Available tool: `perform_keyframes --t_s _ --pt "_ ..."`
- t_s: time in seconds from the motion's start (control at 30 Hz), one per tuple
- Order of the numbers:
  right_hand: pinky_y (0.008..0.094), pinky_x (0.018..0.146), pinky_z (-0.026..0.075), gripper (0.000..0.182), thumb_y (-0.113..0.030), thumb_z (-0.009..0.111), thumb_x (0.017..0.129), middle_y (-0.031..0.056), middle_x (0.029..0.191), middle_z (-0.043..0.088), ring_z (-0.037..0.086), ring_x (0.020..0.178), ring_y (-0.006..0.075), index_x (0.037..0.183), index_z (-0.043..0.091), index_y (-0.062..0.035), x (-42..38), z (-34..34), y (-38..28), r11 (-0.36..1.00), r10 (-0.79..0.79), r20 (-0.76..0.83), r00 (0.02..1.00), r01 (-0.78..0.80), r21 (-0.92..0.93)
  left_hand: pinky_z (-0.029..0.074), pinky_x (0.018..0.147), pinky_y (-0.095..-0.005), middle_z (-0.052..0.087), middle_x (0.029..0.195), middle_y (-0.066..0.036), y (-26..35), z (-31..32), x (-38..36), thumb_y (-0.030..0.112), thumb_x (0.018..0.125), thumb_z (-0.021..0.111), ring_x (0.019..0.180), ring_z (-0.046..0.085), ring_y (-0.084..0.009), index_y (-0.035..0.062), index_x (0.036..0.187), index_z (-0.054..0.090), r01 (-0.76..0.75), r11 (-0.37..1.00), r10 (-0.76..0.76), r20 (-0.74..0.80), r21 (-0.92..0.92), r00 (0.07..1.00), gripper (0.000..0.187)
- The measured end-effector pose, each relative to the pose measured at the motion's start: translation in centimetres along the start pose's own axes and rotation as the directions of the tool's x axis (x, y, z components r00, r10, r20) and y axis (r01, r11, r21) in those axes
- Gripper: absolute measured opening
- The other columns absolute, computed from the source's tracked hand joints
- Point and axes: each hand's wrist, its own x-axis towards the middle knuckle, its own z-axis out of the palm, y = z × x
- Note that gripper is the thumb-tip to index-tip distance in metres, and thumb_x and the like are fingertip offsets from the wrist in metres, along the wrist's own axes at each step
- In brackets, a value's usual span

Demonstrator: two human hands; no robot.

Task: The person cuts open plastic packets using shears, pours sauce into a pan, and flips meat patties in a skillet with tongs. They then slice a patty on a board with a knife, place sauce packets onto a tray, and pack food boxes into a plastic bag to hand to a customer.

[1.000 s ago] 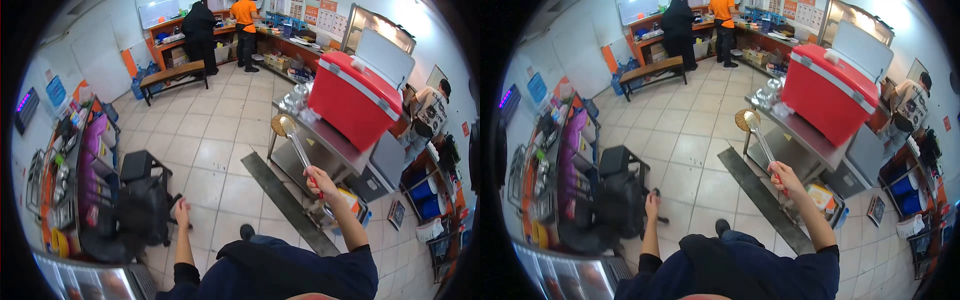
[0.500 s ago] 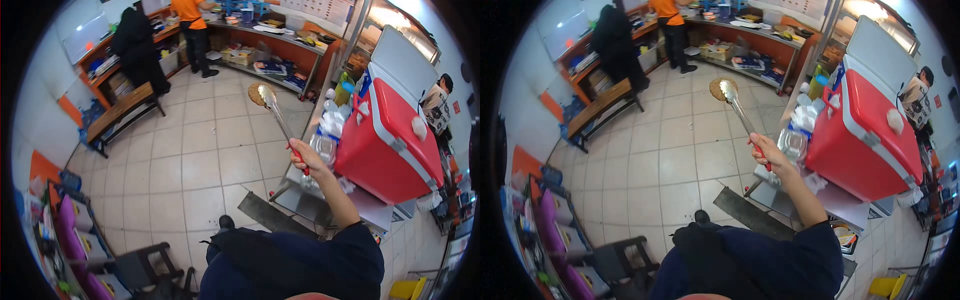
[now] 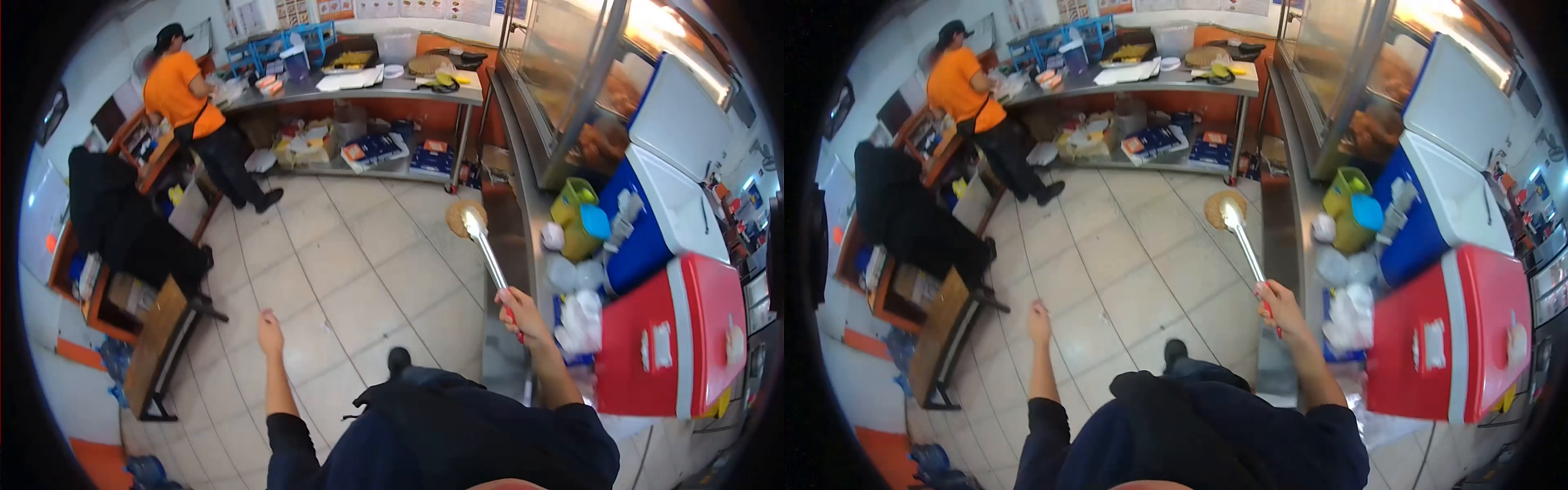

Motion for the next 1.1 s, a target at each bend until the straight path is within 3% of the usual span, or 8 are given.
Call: perform_keyframes --t_s 0.13,0.17,0.27,0.37,0.63,0.83,1.0,1.1 --pt "0.0179 0.033 0.022 0.029 -0.034 0.051 0.093 -0.0021 0.051 0.038 0.029 0.039 0.0027 0.087 0.051 -0.0052 11.3 2.2 -3.9 0.988 0.024 -0.086 0.996 -0.011 0.152 0.05 0.079 -0.0467 0.064 0.098 -0.019 -6.8 8.1 5.5 0.027 0.081 0.049 0.094 0.061 -0.0364 0.0091 0.093 0.068 0.005 0.799 -0.212 0.274 0.601 0.938 0.029" --pt "0.0176 0.033 0.021 0.029 -0.034 0.051 0.093 -0.0025 0.051 0.037 0.029 0.039 0.0022 0.086 0.051 -0.0058 14.3 2.7 -5.3 0.987 -0.007 -0.106 0.994 0.024 0.157 0.05 0.08 -0.0455 0.063 0.095 -0.021 -6.8 8.8 6.1 0.024 0.08 0.048 0.094 0.061 -0.0373 0.0068 0.092 0.069 0.199 0.771 -0.457 0.308 0.605 0.834 0.029" --pt "0.017 0.033 0.021 0.03 -0.036 0.052 0.093 -0.0024 0.051 0.038 0.027 0.038 0.0016 0.086 0.051 -0.0067 24.2 2.9 -8.6 0.971 -0.075 -0.191 0.979 0.115 0.207 0.05 0.08 -0.0416 0.064 0.09 -0.024 -13.3 12.3 8.9 0.024 0.081 0.048 0.09 0.063 -0.0369 0.001 0.086 0.068 -0.177 0.803 -0.1 0.421 0.569 0.902 0.031" --pt "0.0161 0.033 0.022 0.032 -0.038 0.053 0.092 -0.003 0.052 0.037 0.029 0.039 0.0009 0.084 0.051 -0.0073 33.8 1.9 -11.2 0.96 -0.115 -0.24 0.964 0.169 0.222 0.048 0.081 -0.0421 0.065 0.087 -0.021 -7.9 15.7 18.9 0.024 0.08 0.055 0.086 0.062 -0.0364 0.0021 0.094 0.066 0.056 0.942 -0.188 0.38 0.332 0.906 0.028" --pt "0.0159 0.033 0.022 0.029 -0.037 0.052 0.092 -0.0052 0.051 0.034 0.028 0.04 0.0002 0.083 0.052 -0.0085 51.5 0.4 -19.8 0.946 -0.094 -0.463 0.881 0.224 0.234 0.036 0.095 -0.0392 0.05 0.117 -0.015 48.3 36.3 50.9 -0.007 0.077 0.049 0.109 0.048 -0.0311 0.0058 0.13 0.041 -0.776 0.553 0.798 -0.074 -0.305 0.598 0.055" --pt "0.016 0.034 0.02 0.029 -0.037 0.051 0.092 -0.0048 0.051 0.035 0.027 0.039 0.0004 0.085 0.052 -0.0092 62.1 -5.2 -24.4 0.958 -0.075 -0.537 0.841 0.21 0.195 0.043 0.088 -0.041 0.05 0.12 -0.019 73.4 55.7 65.2 0.001 0.074 0.054 0.101 0.054 -0.0329 0.0087 0.136 0.032 -0.731 0.564 0.806 0.062 -0.385 0.589 0.066" --pt "0.0162 0.034 0.018 0.03 -0.039 0.053 0.091 -0.0047 0.05 0.036 0.029 0.039 0.0002 0.085 0.052 -0.0098 72.0 -12.1 -28.4 0.977 -0.07 -0.559 0.826 0.169 0.128 0.039 0.096 -0.0375 0.051 0.122 -0.027 82.4 65.8 72.5 0.028 0.068 0.069 0.114 0.051 -0.0344 -0.0062 0.132 0.031 -0.22 0.938 0.303 0.327 -0.267 0.895 0.082" --pt "0.016 0.033 0.019 0.029 -0.038 0.051 0.092 -0.0047 0.05 0.035 0.027 0.038 0.0006 0.087 0.051 -0.0089 77.7 -15.2 -31.7 0.968 -0.036 -0.531 0.847 0.163 0.193 0.043 0.089 -0.0364 0.054 0.119 -0.023 83.1 69.8 76.9 0.036 0.069 0.073 0.107 0.055 -0.0284 -0.0103 0.124 0.041 -0.015 0.932 0.212 0.514 -0.361 0.831 0.079"
